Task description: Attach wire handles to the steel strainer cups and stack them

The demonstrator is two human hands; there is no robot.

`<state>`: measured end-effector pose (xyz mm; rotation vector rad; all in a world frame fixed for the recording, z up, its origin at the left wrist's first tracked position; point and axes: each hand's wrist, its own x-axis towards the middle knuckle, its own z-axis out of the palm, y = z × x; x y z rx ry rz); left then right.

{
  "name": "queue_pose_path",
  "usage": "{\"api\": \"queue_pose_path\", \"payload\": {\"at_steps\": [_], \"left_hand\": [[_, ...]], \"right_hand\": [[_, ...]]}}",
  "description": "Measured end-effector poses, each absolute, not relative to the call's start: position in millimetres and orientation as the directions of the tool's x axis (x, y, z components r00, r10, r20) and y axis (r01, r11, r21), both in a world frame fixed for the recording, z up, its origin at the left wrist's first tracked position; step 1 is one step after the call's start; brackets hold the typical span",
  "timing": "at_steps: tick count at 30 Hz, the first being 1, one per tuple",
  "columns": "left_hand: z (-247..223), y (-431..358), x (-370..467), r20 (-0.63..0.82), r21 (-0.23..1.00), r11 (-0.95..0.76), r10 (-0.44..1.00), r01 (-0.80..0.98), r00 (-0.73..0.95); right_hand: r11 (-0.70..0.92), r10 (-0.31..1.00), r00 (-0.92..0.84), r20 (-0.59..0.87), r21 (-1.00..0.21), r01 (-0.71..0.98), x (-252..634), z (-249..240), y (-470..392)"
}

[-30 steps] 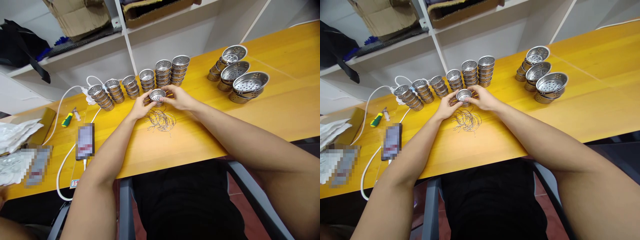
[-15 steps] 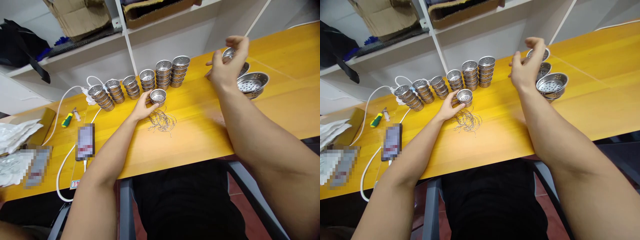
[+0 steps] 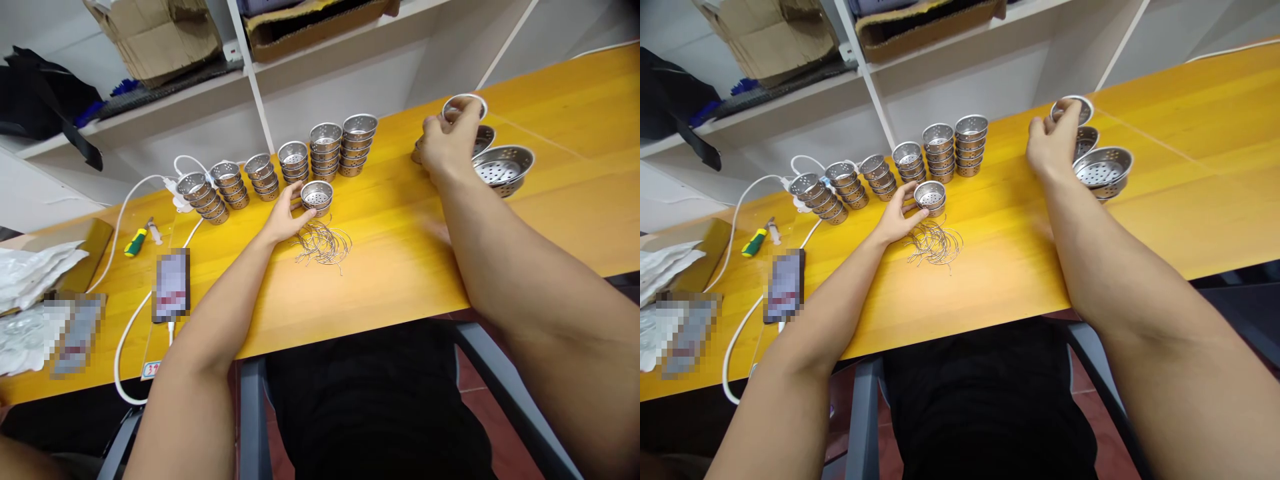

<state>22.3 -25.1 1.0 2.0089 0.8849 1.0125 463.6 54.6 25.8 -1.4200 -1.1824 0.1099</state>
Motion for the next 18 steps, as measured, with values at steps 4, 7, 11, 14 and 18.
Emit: {"api": "queue_pose_path", "payload": {"at_steps": [4,7,11,14,18], "left_hand": [[-0.8,-23.9,23.8,0.362,0.835,-0.500,0.815,0.231,0.453],[-2.3,-23.4,23.6,0.363,0.832,-0.504,0.811,0.232,0.458],[-2.7,-23.8,22.3,0.391,0.811,-0.527,0.812,0.255,0.434],[1.5,-24.6,22.7,0.439,0.772,-0.563,0.809,0.295,0.391],[13.3,-27.9,25.6,0.569,0.691,-0.646,0.763,0.325,0.306]], "right_hand": [[0.334,0.644,0.514,0.567,-0.812,0.478,436.8,47.3,31.4],[0.484,0.594,0.477,0.648,-0.761,0.431,419.7,57.6,13.5],[0.714,0.513,0.265,0.816,-0.578,0.395,390.1,74.9,-22.1],[0.762,0.560,0.110,0.821,-0.563,0.320,353.7,88.3,-58.2],[0.675,0.737,-0.218,0.640,-0.716,0.179,301.6,90.1,-97.3]]}}
